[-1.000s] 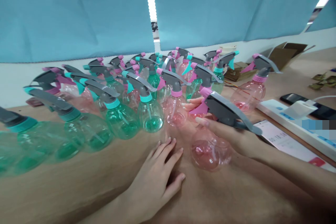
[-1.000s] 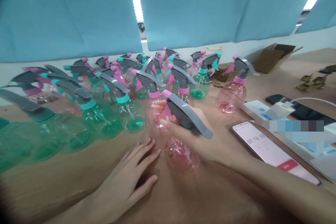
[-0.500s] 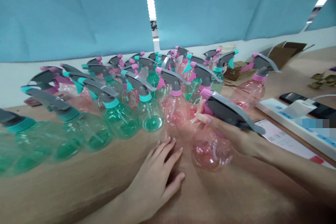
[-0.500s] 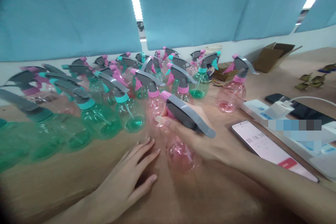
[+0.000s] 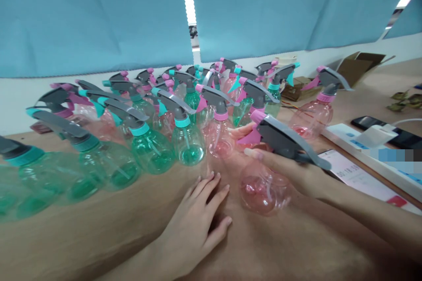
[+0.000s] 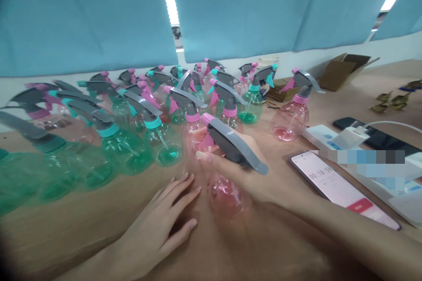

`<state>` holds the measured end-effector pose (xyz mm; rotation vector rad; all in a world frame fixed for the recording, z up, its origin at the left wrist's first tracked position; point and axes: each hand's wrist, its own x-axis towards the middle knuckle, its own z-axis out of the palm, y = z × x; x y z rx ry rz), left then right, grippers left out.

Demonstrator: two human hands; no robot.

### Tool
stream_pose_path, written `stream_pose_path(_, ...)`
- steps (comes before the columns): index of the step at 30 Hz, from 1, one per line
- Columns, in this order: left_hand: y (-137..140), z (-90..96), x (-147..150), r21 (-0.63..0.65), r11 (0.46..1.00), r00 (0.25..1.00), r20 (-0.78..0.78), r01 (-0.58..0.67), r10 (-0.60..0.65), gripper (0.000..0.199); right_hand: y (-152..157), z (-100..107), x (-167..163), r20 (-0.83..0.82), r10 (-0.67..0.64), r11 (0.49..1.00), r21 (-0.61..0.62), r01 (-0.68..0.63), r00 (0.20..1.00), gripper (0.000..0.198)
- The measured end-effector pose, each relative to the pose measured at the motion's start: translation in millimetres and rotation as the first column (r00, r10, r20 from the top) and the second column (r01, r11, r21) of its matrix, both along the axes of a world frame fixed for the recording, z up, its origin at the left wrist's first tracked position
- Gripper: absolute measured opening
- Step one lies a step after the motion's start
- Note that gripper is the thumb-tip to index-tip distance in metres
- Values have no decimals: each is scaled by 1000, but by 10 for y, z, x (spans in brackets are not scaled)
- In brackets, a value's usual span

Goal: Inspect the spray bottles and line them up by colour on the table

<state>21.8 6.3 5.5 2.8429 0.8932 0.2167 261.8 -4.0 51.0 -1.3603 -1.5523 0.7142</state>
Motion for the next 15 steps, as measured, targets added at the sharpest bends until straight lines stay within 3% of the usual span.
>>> stream_pose_path(6,-4,1,-4,2,1000,1000,-2,-6,6,48,1,-2,16,64,-49,998,39,46,997,22)
stream_pose_path(15,0,-15,-8,-1,1000,1000,-1,-1,1,48,13,25,-16,37,36,999,-2,-36,999,25)
